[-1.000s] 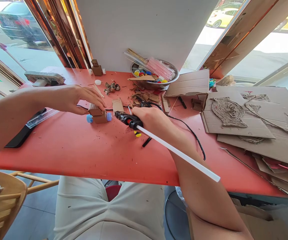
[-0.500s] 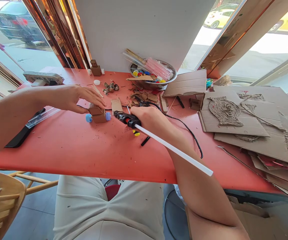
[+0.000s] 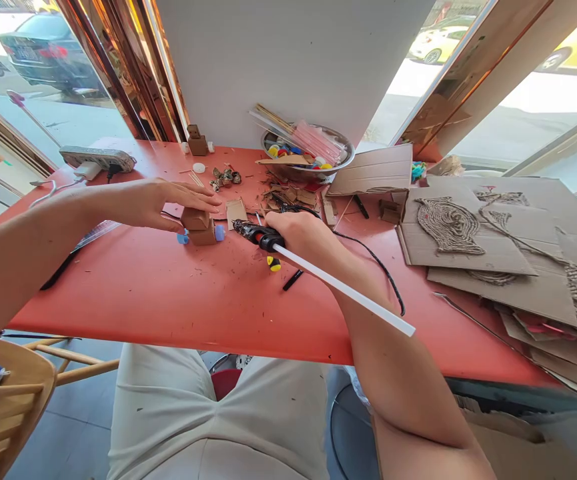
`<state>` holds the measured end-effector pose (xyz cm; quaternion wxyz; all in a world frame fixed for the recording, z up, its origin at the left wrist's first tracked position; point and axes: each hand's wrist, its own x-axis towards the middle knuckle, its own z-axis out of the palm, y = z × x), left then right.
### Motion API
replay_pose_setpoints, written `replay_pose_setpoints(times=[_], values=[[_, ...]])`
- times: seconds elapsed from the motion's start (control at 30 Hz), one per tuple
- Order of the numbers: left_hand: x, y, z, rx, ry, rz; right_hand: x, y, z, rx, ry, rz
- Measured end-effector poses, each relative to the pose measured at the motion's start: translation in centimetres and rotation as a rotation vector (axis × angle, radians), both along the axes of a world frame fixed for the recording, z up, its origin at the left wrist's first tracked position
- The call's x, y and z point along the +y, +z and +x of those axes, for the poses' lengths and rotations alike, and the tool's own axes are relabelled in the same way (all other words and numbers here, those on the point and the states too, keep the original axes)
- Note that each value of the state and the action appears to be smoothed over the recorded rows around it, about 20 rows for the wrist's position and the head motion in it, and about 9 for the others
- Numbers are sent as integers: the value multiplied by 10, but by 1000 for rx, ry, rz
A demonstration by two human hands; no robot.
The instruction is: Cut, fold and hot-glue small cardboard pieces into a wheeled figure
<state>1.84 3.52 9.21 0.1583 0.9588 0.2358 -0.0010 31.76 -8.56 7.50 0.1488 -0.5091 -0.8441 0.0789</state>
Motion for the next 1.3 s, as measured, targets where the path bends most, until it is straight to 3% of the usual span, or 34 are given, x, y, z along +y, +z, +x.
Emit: replay_pose_setpoints(times=[0.17,0.6,0.87,1.0,1.1,1.3], values=[[16,-19,-3,-30,49,16,2,-2,0,0,12,8],[25,-31,-4,-147,45,7,3,-5,-1,-6,-5,44],[2,-13,-4,-70,78,17,14,-19,-1,-15,-39,88],[-12,-8,-12,-154,166,64,9,-11,0,13,-14,22],[-20,-18,-21,-294,235,106,1,2,-1,20,-51,13],[-33,-60,-23,-488,412,88,-6,12,15,7,-253,152]])
